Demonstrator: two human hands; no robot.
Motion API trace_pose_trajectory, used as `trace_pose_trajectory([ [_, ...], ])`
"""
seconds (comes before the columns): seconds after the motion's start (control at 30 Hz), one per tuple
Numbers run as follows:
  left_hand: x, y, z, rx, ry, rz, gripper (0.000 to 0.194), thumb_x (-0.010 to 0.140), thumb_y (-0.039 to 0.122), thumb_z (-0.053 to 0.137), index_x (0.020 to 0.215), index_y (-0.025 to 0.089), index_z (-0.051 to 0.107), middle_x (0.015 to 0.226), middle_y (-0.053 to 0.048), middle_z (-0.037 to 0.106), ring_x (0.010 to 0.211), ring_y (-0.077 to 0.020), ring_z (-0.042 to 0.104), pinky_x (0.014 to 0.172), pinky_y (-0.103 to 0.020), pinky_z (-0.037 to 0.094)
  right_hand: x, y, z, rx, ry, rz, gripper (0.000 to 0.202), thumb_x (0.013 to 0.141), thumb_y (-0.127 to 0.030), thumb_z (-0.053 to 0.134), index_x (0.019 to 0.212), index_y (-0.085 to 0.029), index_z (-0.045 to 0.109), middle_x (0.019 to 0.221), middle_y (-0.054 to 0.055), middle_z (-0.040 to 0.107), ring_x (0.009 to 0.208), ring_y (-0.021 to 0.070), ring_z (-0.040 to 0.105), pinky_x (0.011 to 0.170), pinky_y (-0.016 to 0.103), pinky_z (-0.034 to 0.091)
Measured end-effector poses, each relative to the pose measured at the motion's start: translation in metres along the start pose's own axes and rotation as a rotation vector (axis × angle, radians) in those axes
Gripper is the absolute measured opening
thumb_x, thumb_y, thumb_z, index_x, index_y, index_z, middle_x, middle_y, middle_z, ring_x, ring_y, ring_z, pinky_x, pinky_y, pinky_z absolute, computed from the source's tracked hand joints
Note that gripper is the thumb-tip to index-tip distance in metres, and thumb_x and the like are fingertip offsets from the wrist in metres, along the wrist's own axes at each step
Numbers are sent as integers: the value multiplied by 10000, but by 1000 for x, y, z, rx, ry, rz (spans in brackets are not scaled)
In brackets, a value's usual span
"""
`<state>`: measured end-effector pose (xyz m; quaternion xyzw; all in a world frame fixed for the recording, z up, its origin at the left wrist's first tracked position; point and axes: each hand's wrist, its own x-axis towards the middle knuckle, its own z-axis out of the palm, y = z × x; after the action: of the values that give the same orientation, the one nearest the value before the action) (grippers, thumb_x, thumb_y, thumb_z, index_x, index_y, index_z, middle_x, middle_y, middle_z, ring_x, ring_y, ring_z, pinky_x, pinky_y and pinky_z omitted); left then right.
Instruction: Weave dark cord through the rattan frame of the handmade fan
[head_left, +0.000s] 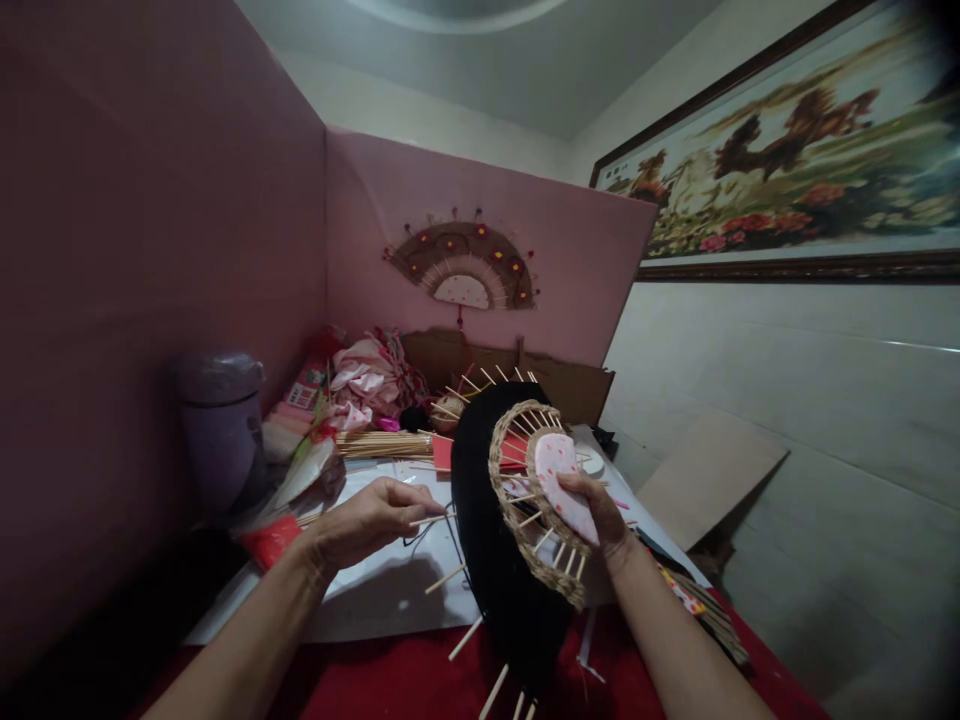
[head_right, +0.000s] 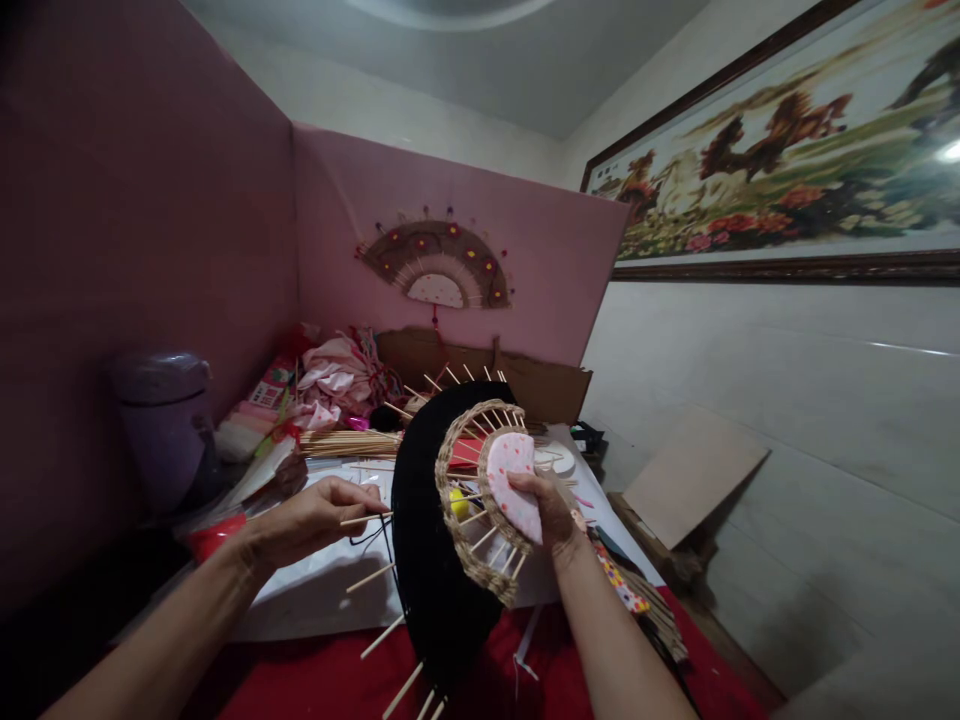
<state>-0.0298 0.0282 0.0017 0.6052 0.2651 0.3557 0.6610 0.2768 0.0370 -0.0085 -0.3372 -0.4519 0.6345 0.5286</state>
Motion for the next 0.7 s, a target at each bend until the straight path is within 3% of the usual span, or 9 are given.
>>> trace_pose_trajectory([
  [0.1,2,1,5,124,24,29,156,685,291,659,721,153,723,673,-12,521,606,-92,386,572,-245,294,-1,-1,3,91,-22,113,322,668,-257,562,946,-107,628,795,118,706,786,276,667,761,425,519],
  [0.23,7,3,10,296,88,54,178,663,312,668,631,137,678,585,12,505,575,-93,376,563,-247,280,-2,-2,5,128,-7,151,292,666,-215,549,916,-91,633,783,115,708,704,243,675,747,388,528],
  [0.53,17,1,1,394,518,199,241,609,357,683,568,133,605,492,28,504,480,-85,384,481,-225,290,-1,-1,4,117,1,170,321,680,-211,541,962,-87,630,761,111,708,688,243,675,741,382,526],
  [0.7,15,4,-2,627,648,393,129,665,271,635,600,161,615,573,-1,566,570,-127,477,554,-239,351,0,-3,4,99,-2,182,334,679,-211,543,976,-81,627,740,110,707,687,242,674,729,374,527],
])
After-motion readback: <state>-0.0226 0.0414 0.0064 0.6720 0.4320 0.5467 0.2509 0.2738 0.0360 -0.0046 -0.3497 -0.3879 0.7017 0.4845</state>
